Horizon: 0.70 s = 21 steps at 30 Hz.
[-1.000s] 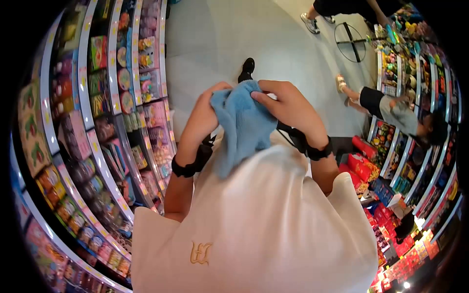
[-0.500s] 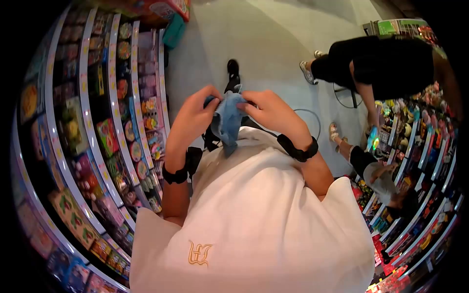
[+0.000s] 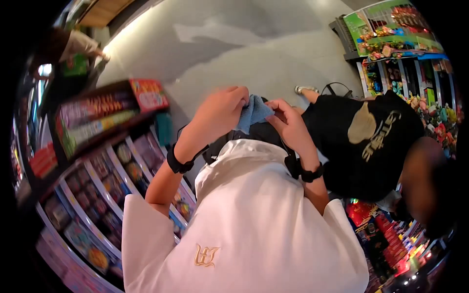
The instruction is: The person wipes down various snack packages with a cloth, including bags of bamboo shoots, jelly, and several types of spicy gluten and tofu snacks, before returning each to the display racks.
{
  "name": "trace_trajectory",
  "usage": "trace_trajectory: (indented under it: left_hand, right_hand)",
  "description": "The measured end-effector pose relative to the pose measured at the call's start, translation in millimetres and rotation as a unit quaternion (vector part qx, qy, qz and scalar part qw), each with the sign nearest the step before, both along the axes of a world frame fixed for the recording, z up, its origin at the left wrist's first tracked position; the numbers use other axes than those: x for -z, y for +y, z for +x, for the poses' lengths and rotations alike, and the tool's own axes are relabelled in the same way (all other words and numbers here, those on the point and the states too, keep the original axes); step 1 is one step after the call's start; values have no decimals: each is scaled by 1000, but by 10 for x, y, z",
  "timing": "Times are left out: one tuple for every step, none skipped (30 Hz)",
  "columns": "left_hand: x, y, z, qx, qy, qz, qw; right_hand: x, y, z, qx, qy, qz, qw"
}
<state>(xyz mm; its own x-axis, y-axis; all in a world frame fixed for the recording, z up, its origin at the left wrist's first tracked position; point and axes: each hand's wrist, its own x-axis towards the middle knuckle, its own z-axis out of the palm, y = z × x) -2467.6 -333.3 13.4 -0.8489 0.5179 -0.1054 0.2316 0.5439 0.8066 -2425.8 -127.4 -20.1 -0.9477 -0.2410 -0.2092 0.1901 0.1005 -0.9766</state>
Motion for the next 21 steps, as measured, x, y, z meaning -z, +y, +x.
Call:
trace_trajectory:
  left_hand:
    - [-48,85,-313,8,-21,-25,999]
    - [-2,168,-624,20,-26,-25,999]
    - [92,200,-970,15,-39,-28,999]
    - [185,229,-1266,5,-47,-28,998]
    - [251,248,-1552,-11,-50,-32,998]
    - [292,263,-1862,-9,-53,-37,998]
    - [333,283,-2162,-39,-45,-43,997]
    - [366,278,-2473,-66,-30,-53,996]
    - [351,276,-2746,-77,-22,-75,994]
    - [407,262,-3067,-64,-45,-78,994]
    - [315,298,-3352,-75,-54,-69,993]
    - [213,348,-3625,-88,-72,-61,992]
    - [213,359,-3896,-80,-76,-55,992]
    - [242,348,-4246,-105,-55,-63,991]
    - [258,379,-4653,-129,-29,-69,989]
    - [272,442,-5030,-124,-27,-57,990]
    - [317,493,-5341,-158,-48,-50,985]
    - [322,592,-5754,-190,-70,-46,978]
    - [304,714,-6098,-202,-88,-55,974]
    - [358,849,-6460,-197,-79,-43,976]
    - [416,1000,-6842,-202,-70,-42,976]
  right_hand:
    - [26,42,-224,33,46,26,998]
    - [90,91,-536,44,41,28,998]
    - [186,91,-941,38,89,88,992]
    - [207,76,-1312,25,140,151,978]
    - [183,57,-1685,18,127,126,984]
    - [237,59,-2096,7,139,147,979]
    - [197,96,-2503,-12,144,164,976]
    - [144,119,-2910,-25,155,179,971]
    - [82,161,-3275,-31,153,161,974]
    - [55,233,-3652,-32,158,151,975]
    - [31,281,-3949,-32,161,140,977]
    - [8,332,-4243,-23,160,145,976]
    - [25,392,-4518,-32,161,156,974]
    - [49,465,-4841,-41,168,167,971]
    - [64,549,-5117,-42,192,173,965]
    - [94,636,-5388,-38,195,185,962]
    - [174,699,-5607,-37,184,180,966]
    - [213,788,-5932,-33,174,172,969]
    - [226,880,-6196,-30,179,184,966]
    - [245,978,-6510,-29,167,170,971]
    - [271,1108,-6880,-26,156,154,975]
